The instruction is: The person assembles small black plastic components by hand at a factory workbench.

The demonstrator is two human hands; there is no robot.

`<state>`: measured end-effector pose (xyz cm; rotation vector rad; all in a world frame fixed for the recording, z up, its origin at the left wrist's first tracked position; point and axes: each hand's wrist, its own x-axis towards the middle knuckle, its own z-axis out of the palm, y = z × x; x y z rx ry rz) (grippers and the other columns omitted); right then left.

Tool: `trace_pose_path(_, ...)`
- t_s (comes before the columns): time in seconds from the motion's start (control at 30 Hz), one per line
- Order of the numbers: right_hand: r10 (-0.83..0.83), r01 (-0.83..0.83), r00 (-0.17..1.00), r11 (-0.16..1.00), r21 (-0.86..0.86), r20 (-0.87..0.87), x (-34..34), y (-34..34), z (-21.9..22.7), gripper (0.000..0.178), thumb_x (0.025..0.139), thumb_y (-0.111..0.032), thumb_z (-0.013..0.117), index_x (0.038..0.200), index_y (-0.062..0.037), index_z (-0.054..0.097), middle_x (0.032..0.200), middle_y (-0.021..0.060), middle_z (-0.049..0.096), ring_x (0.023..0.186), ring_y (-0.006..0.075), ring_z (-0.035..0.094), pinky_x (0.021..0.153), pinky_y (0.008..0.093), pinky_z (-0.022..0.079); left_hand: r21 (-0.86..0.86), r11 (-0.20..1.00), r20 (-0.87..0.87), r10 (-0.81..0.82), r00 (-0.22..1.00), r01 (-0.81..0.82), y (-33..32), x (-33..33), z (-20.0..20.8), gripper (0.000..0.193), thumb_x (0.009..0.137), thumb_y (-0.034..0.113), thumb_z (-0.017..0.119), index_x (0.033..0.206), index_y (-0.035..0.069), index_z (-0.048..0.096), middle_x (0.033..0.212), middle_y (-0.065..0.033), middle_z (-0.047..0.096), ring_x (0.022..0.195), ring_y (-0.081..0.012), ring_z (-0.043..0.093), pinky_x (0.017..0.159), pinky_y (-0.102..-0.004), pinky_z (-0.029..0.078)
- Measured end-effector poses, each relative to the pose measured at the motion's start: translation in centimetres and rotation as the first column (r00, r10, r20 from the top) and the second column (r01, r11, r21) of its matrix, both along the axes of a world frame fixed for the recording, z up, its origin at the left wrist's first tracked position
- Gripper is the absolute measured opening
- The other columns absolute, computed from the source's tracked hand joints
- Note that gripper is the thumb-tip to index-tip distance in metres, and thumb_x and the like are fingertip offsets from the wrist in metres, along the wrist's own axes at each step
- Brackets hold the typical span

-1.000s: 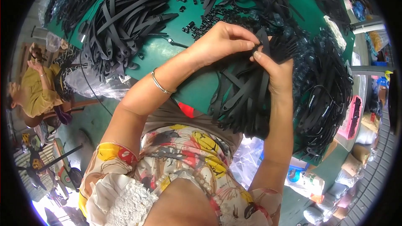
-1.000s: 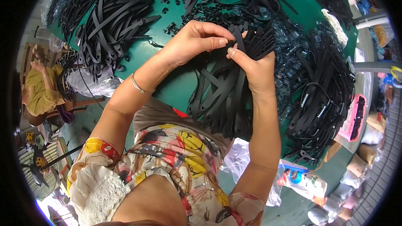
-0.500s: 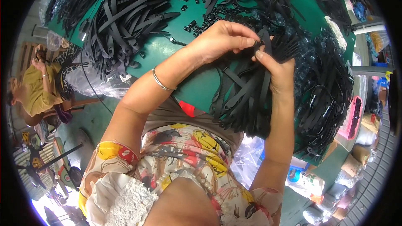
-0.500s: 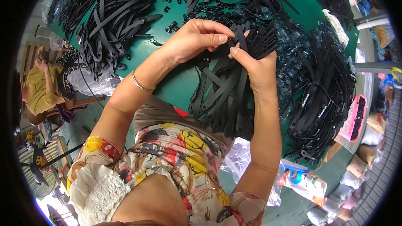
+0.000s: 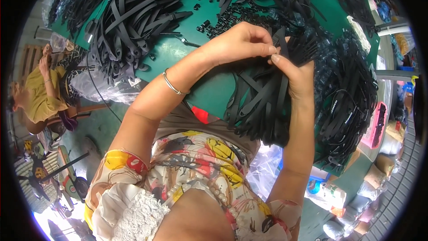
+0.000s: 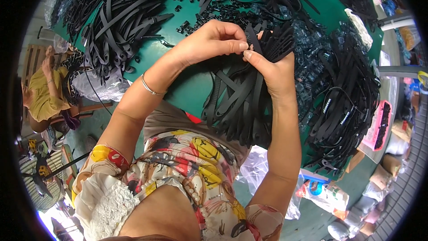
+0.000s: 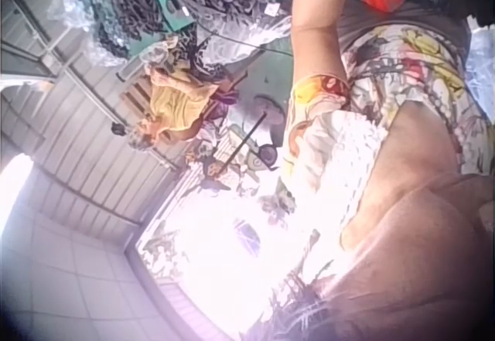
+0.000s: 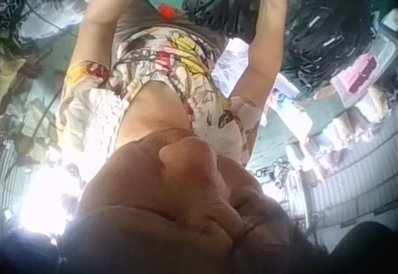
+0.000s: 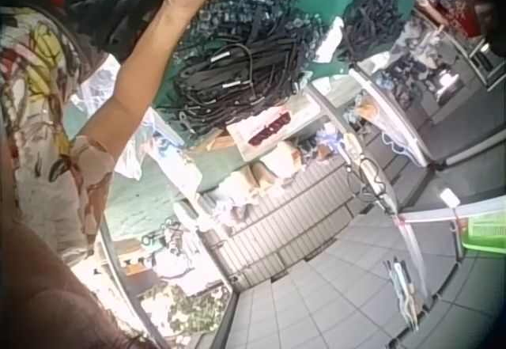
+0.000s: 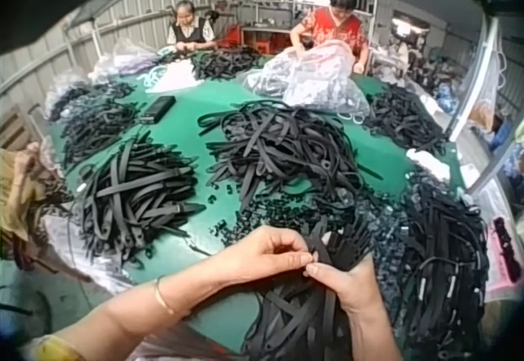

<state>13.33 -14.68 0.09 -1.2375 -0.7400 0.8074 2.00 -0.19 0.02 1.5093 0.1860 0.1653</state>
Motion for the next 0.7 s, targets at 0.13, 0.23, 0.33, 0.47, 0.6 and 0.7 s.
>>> trace_pose_path(0.13, -0.052, 0.051, 0.997, 0.998, 0.021, 0.047, 0.1, 0.0, -0.2, 0.016, 0.072, 0.002, 0.066, 0.085, -0.0031, 0.057, 0.075, 0.0007, 0.058, 0.069, 0.0094, 0.056, 0.067, 0.023, 0.046, 0.296, 0.955, 0.046, 0.021, 0.999, -0.034, 0.4, -0.2, -0.3, 0.019, 0.084, 0.018, 0.061, 0.077, 0.0, 0.06, 0.066, 0.0029, 0.054, 0.063, -0.0041, 0.045, 0.054, -0.0219, 0.037)
trace_pose_path(0.23, -0.112, 0.113, 0.992, 0.993, -0.015, 0.052, -0.1, -0.3, -0.3, 0.023, 0.071, 0.003, 0.068, 0.09, -0.0029, 0.056, 0.079, 0.0005, 0.059, 0.074, 0.0098, 0.057, 0.07, 0.0237, 0.046, 0.448, 0.882, 0.026, 0.15, 0.988, -0.145, 0.6, -0.2, -0.3, 0.019, 0.08, 0.018, 0.062, 0.074, 0.0, 0.061, 0.06, -0.0048, 0.055, 0.057, -0.0106, 0.049, 0.053, -0.0267, 0.04)
trace_pose_path(0.33, -0.127, 0.123, 0.974, 0.992, 0.033, 0.189, -1.1, 0.0, -0.3, 0.032, 0.068, 0.005, 0.071, 0.094, -0.0023, 0.055, 0.084, 0.0006, 0.059, 0.079, 0.0101, 0.057, 0.074, 0.024, 0.045, 0.473, 0.875, -0.014, 0.123, 0.992, -0.102, -0.1, -0.1, 0.0, 0.02, 0.082, 0.016, 0.06, 0.072, -0.002, 0.059, 0.057, 0.001, 0.05, 0.056, -0.0049, 0.042, 0.049, -0.024, 0.035)
trace_pose_path(0.47, -0.117, 0.103, 0.95, 0.993, 0.064, 0.289, -1.4, 0.1, -0.7, 0.037, 0.066, 0.005, 0.073, 0.098, -0.0016, 0.054, 0.091, 0.0013, 0.059, 0.081, 0.0093, 0.056, 0.076, 0.0234, 0.045, 0.182, 0.982, -0.105, 0.076, 0.992, -0.056, -0.6, 0.1, -0.5, 0.015, 0.081, 0.013, 0.06, 0.074, -0.001, 0.061, 0.063, 0.0013, 0.054, 0.059, -0.0057, 0.046, 0.052, -0.0221, 0.037)
trace_pose_path(0.6, -0.143, 0.141, 0.919, 0.99, 0.032, 0.367, -1.6, 0.1, -0.5, 0.038, 0.066, 0.004, 0.073, 0.099, -0.0012, 0.054, 0.089, 0.0011, 0.059, 0.079, 0.0086, 0.055, 0.074, 0.0226, 0.045, -0.017, 0.996, -0.147, 0.083, 0.986, -0.086, -0.6, -0.1, 0.0, 0.011, 0.081, 0.009, 0.058, 0.078, 0.0, 0.063, 0.069, -0.0007, 0.058, 0.063, -0.0068, 0.05, 0.056, -0.0206, 0.038)
trace_pose_path(0.7, -0.157, 0.164, 0.912, 0.986, 0.014, 0.379, -1.8, 0.3, -0.5, 0.036, 0.066, 0.004, 0.073, 0.097, -0.0009, 0.055, 0.086, 0.0007, 0.06, 0.077, 0.0079, 0.055, 0.072, 0.0221, 0.045, 0.013, 0.997, -0.105, 0.075, 0.992, -0.074, -0.5, 0.0, -0.9, 0.014, 0.082, 0.01, 0.057, 0.078, 0.0, 0.063, 0.07, -0.0013, 0.059, 0.064, -0.0066, 0.05, 0.058, -0.0205, 0.04)
